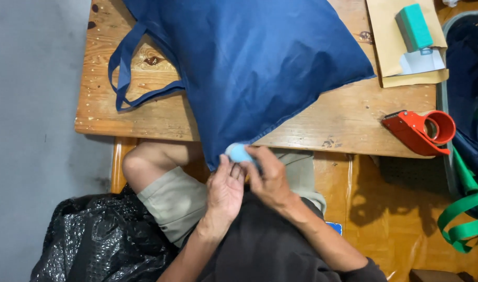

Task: The person uses a green sponge to wipe the surface of a blue tote bag placed on a wooden table. They then use a small blue brush to clean the bag's handles and edges. The bag is flipped over to clean the other side.

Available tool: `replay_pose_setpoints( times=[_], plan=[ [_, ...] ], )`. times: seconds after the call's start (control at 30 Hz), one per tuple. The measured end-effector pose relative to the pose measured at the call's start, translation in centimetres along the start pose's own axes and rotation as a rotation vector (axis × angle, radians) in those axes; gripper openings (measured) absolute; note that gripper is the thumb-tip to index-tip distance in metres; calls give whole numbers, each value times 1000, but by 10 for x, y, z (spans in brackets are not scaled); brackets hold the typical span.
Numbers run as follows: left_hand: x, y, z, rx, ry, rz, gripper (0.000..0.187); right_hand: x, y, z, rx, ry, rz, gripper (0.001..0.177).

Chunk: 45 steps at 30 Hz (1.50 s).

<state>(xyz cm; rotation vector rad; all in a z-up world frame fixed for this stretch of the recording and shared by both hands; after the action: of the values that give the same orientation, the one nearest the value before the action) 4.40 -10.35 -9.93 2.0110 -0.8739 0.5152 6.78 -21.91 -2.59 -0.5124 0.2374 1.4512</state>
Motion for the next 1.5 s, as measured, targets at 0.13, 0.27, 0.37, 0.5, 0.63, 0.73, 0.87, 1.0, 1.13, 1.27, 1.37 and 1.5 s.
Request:
replay_pose_setpoints(
  times=[0.13, 0.27, 0.37, 0.5, 0.63, 0.73, 0.87, 1.0, 1.13, 1.27, 1.37, 1.5],
  plan=[
    [-28, -35, 15, 107, -23, -26, 12, 17, -1, -20, -20, 25, 30, 29],
    [-6, -15, 3, 116, -4, 106, 16, -17, -24, -50, 5, 117, -139, 24],
    [5, -7, 0, 132, -23, 185, 20, -23, -25, -48, 34, 92, -156, 24],
    [-7, -22, 6, 224, -62, 210, 21, 18, -2, -19, 51, -26, 65, 27],
    [-2, -16, -3, 214, -84, 259, 25, 2, -14, -27, 12, 15, -1, 27],
    [1, -10, -3, 192, -76, 282, 26, -38, -37, -48, 35, 107, -175, 25],
    [29, 2, -7, 151, -10, 238, 29, -74, -42, -54, 155, 44, -243, 22],
    [48, -4, 18, 46, 2, 192, 36, -53, -33, -22, 112, -3, -155, 26],
    [16, -30, 45, 144, -341, 55, 37, -17, -21, -16, -12, 18, -78, 26],
    [27, -18, 26, 87, -92, 256, 31, -37, -34, -45, 15, 94, -212, 23],
    [27, -13, 19, 111, -124, 290, 34, -53, -40, -73, 34, 122, -285, 21],
    [19, -22, 20, 181, -147, 292, 35, -28, -26, -26, 93, -25, -191, 24]
  ],
)
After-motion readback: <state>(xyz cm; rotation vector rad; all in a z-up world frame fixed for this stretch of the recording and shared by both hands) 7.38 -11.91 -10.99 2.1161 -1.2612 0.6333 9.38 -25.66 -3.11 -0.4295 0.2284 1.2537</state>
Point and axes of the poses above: each hand's wrist, its own y-axis away from the middle knuckle, its own x-axis out of the palm, z = x × y, the point moved 5 cm from there along -y, towards the middle knuckle, and after that the axes turned 15 degrees about x, right-handed, at the moved point
